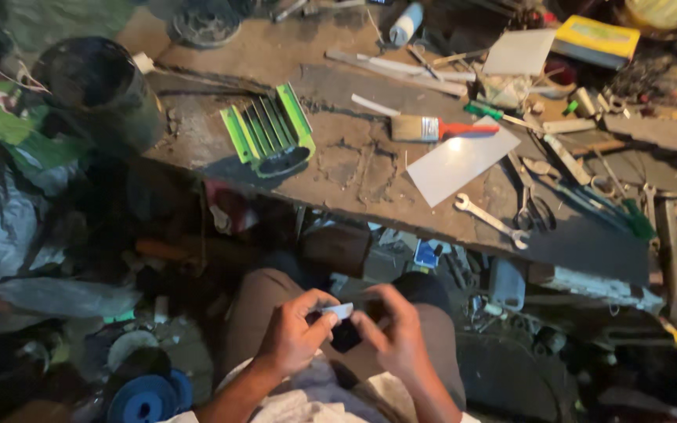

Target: The person tears small white paper strips and inserts them into the slots of a green cylindrical motor stator. They repeat this process multiple times, handling the stator and paper pieces by hand.

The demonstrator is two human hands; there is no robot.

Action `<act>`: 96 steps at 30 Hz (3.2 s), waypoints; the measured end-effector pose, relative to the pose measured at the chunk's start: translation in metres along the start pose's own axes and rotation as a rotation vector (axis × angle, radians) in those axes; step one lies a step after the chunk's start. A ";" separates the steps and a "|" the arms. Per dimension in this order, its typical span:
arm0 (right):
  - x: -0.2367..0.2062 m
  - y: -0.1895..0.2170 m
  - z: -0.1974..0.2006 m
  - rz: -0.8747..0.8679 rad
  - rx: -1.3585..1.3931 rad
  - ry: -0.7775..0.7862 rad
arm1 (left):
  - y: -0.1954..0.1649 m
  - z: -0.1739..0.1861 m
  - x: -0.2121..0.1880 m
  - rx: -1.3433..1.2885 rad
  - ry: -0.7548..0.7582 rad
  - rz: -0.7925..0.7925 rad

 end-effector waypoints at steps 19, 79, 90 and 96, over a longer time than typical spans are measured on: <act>-0.019 -0.012 -0.016 0.105 0.460 0.091 | -0.039 -0.005 -0.016 0.014 0.025 -0.054; -0.047 0.045 -0.011 0.268 0.154 0.054 | -0.099 -0.023 -0.050 0.447 0.020 -0.510; -0.061 0.062 -0.007 0.321 0.154 0.074 | -0.107 -0.034 -0.058 0.410 0.116 -0.603; -0.068 0.091 -0.002 0.431 0.137 0.125 | -0.117 -0.036 -0.066 0.378 0.181 -0.622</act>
Point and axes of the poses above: each hand's wrist, its own x-axis towards the middle knuckle, its own z-axis out of the back of the hand, y = z × x, the point moved 9 cm from there along x, towards the middle knuckle, and after that the axes turned 15 degrees about y, right-handed, at the moved point
